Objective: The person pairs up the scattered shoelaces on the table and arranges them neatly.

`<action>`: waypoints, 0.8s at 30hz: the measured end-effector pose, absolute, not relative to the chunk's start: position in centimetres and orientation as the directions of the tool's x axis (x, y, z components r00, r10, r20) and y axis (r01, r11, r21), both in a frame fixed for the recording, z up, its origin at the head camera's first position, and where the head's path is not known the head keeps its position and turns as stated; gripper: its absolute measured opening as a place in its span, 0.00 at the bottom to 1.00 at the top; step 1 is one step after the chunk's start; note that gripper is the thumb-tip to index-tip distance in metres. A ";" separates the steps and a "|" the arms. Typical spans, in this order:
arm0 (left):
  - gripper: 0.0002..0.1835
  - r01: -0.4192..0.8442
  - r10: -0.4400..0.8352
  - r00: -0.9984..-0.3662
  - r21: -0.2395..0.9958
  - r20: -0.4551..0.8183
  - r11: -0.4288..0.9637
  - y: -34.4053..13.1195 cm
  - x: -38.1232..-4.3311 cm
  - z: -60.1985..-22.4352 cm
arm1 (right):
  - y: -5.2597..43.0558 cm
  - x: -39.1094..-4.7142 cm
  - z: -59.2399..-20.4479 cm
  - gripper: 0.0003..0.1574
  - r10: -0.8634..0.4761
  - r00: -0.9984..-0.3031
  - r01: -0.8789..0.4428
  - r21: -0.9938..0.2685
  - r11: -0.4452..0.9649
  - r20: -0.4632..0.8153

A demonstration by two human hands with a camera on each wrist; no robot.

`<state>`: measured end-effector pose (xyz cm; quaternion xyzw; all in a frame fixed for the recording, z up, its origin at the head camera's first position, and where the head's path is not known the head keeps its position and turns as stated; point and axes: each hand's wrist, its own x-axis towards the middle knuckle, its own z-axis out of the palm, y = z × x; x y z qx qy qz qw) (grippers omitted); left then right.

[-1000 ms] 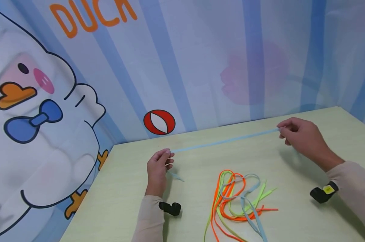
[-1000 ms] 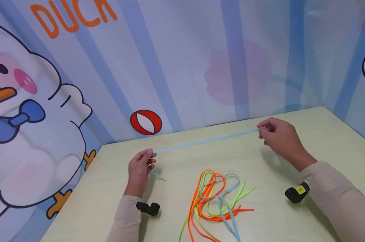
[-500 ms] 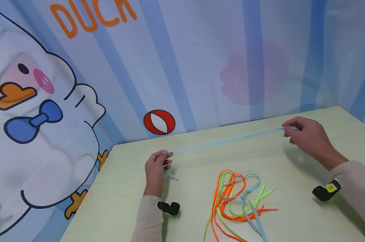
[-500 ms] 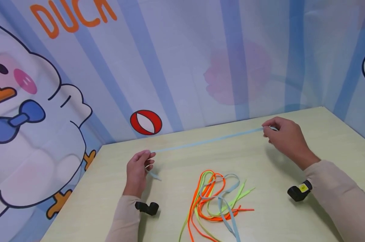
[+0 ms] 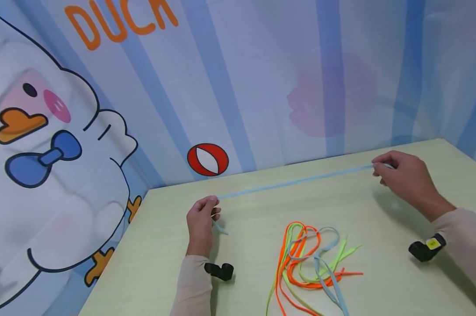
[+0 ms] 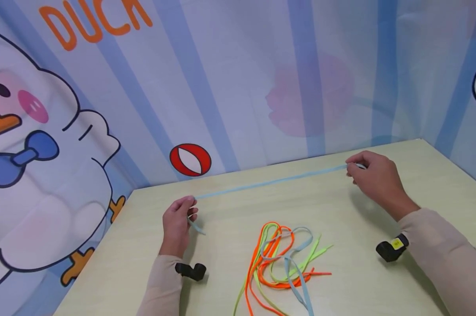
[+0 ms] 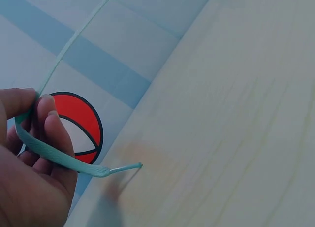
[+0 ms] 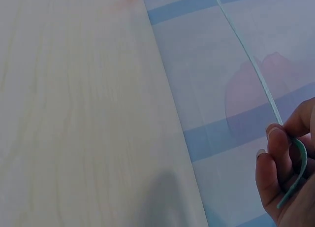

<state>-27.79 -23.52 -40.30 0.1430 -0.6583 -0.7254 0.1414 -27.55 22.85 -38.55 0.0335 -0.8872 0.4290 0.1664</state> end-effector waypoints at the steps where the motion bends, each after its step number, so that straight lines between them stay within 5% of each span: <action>1: 0.15 0.017 -0.396 -0.918 0.996 -0.021 -0.092 -23.5 -27.8 -40.3 | 22.9 -27.6 -38.6 0.28 0.084 -0.942 -0.202 -0.750 0.630 0.324; 24: 0.14 -0.024 -0.461 -0.886 0.997 -0.055 -0.072 -24.7 -27.8 -40.4 | 23.7 -27.9 -38.8 0.26 0.135 -0.943 -0.142 -0.734 0.664 0.304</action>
